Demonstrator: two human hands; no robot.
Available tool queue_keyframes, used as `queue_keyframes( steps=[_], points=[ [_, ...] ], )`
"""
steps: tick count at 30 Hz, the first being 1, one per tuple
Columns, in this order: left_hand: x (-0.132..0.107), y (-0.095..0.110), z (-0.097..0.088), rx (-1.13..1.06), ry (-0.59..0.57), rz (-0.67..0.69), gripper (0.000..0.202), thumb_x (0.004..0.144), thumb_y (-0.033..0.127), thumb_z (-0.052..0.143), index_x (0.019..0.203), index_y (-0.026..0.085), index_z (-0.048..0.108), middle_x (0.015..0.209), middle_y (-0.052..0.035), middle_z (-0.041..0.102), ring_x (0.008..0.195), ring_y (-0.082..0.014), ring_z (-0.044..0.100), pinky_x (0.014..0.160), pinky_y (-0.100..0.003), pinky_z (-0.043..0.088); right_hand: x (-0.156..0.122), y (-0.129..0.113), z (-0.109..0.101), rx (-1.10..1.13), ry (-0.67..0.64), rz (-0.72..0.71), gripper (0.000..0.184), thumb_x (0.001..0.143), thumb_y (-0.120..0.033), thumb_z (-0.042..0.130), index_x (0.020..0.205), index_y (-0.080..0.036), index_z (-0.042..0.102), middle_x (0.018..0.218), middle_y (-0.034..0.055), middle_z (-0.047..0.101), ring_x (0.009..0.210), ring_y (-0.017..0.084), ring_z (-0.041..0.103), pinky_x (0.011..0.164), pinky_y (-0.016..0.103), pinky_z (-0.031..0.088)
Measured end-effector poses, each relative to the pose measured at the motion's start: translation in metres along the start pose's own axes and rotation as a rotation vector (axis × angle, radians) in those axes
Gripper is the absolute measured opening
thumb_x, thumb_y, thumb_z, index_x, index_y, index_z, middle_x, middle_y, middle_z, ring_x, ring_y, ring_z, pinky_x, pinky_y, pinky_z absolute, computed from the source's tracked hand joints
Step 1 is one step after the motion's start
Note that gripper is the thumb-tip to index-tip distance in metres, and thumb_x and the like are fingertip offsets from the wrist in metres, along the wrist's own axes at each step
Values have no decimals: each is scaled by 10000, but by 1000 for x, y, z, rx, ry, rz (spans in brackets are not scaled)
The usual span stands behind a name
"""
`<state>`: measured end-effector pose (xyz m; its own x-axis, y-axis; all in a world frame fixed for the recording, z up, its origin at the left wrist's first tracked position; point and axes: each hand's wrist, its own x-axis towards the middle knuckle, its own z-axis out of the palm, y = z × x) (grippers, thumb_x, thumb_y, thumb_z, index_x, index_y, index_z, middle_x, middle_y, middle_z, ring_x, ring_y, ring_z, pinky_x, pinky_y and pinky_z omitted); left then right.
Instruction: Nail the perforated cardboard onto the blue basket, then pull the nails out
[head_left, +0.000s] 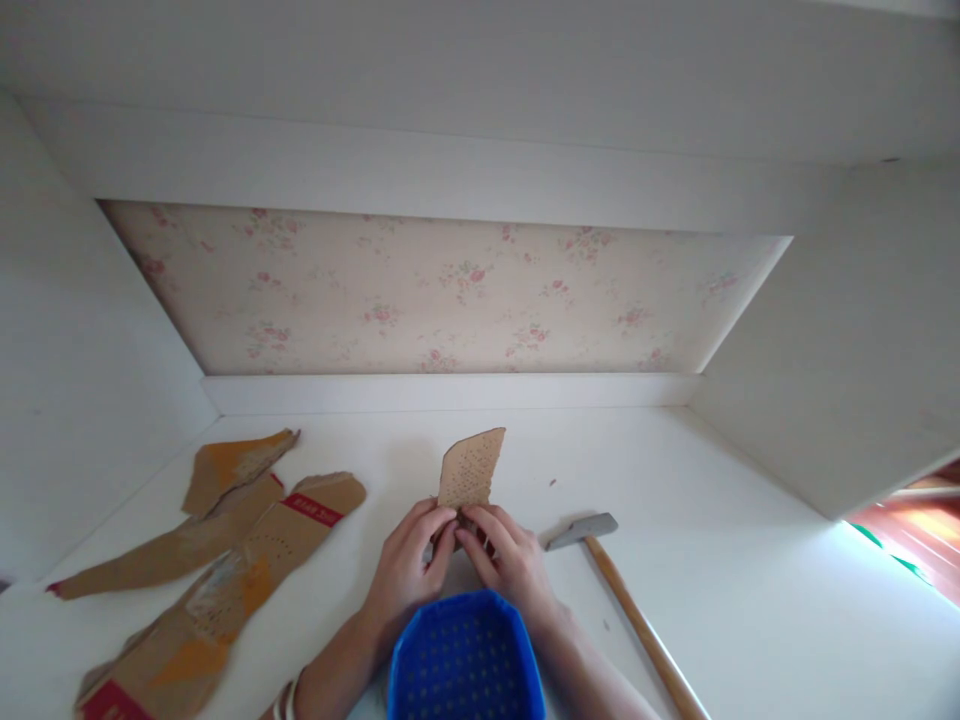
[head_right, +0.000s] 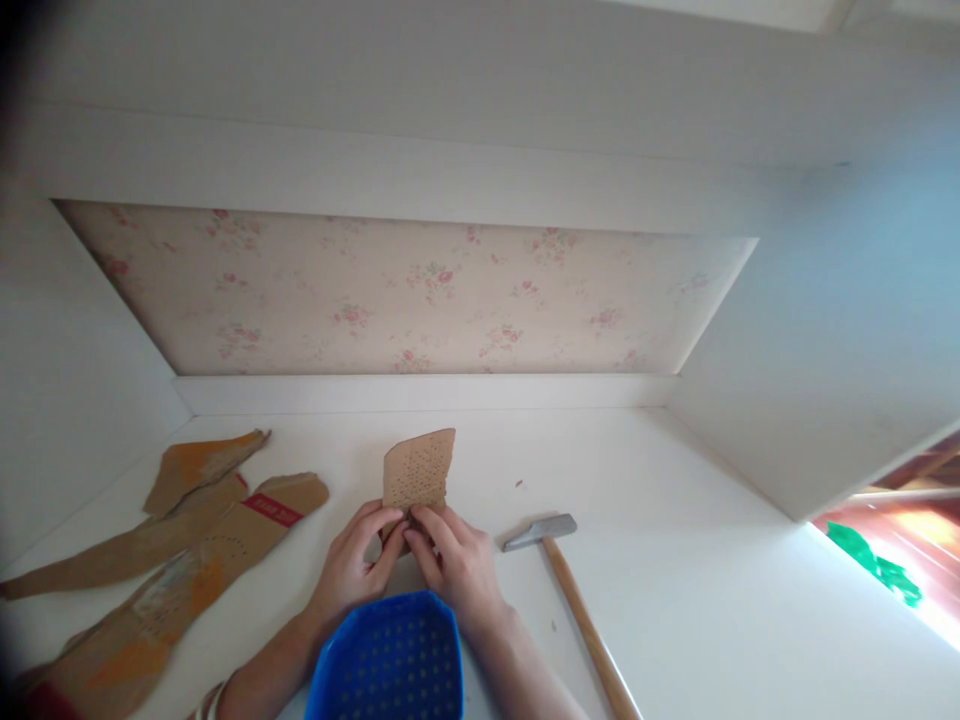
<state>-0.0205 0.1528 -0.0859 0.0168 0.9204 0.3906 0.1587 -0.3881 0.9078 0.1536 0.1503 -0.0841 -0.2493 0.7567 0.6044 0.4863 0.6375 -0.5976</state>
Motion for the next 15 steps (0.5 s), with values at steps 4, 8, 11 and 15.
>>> queue_keyframes(
  steps=[4,8,11,15],
  points=[
    [0,5,1,37,-37,12,218,841,281,682,1047,314,748,1034,-61,692,980,-237,628,946,-317,449,-1,1,-1,5,-21,-55,253,974,-155,512,1150,-239,673,1036,89,731,907,192,701,798,287,575],
    [1,9,3,136,-48,79,253,866,245,646,1094,303,738,1015,-63,687,957,-222,645,906,-287,477,-1,3,0,9,8,-51,261,974,-132,508,1161,-224,664,1044,92,739,921,185,704,819,281,575],
    [2,8,4,215,-21,147,247,881,235,621,1095,290,730,996,-54,688,924,-204,657,873,-280,504,-3,5,3,15,38,-43,274,974,-122,498,1170,-232,654,1052,82,742,933,178,704,835,277,574],
    [5,3,3,344,45,228,224,914,247,562,1087,254,705,978,-46,673,899,-186,653,839,-296,522,-6,8,5,20,98,-19,238,973,-152,500,1127,-246,655,1013,55,744,864,170,709,762,268,589]
  ],
)
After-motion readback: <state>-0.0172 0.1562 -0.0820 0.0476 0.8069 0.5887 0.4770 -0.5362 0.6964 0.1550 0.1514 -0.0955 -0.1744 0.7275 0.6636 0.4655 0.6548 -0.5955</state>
